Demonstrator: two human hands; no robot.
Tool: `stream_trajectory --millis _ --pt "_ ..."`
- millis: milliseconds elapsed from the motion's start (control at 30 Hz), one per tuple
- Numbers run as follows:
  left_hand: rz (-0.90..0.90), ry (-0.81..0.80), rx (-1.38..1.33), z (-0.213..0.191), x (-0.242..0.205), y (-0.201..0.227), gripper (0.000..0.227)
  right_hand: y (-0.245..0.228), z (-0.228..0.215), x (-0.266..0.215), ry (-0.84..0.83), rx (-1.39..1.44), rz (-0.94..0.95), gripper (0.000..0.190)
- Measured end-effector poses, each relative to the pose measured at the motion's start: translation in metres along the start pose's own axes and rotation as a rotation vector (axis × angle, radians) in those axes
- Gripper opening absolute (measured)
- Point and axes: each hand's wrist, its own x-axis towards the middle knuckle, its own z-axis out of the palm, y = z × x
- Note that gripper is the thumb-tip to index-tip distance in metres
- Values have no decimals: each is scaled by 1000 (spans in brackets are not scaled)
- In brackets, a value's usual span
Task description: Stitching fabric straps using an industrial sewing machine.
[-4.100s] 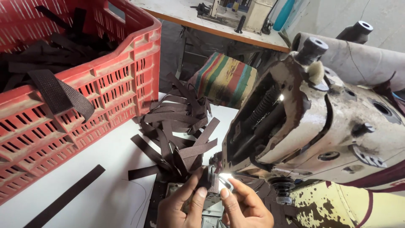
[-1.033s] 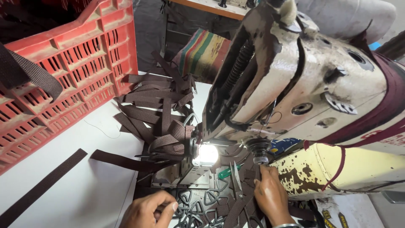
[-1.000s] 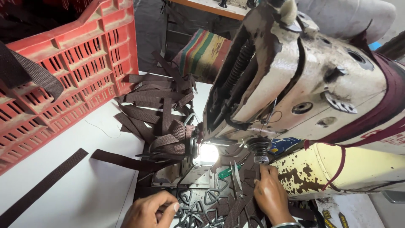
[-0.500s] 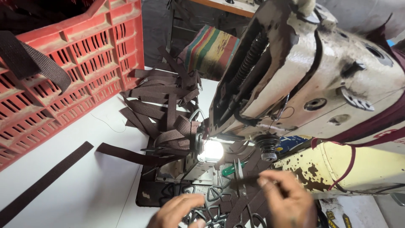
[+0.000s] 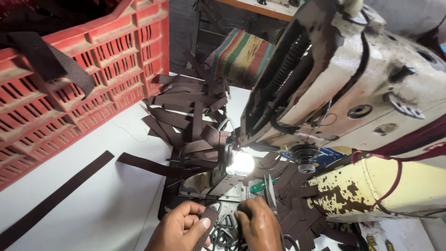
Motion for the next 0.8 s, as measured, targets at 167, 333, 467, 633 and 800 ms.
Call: stream_trajectory --millis 167,333,467,633,800 --pt "147 -210 -241 -16 12 -32 57 -4 -12 -7 -41 562 73 22" --pt "84 -163 -112 -26 -7 -7 52 4 -36 -17 -184 993 113 33" --pt "125 -162 -35 -25 -23 23 32 15 -28 -28 -313 1313 189 27" --pt "190 -257 -45 -24 -31 27 36 3 -26 -30 -518 1383 73 29" --pt "195 -257 112 -23 -40 43 31 6 -12 -29 -615 1478 103 25"
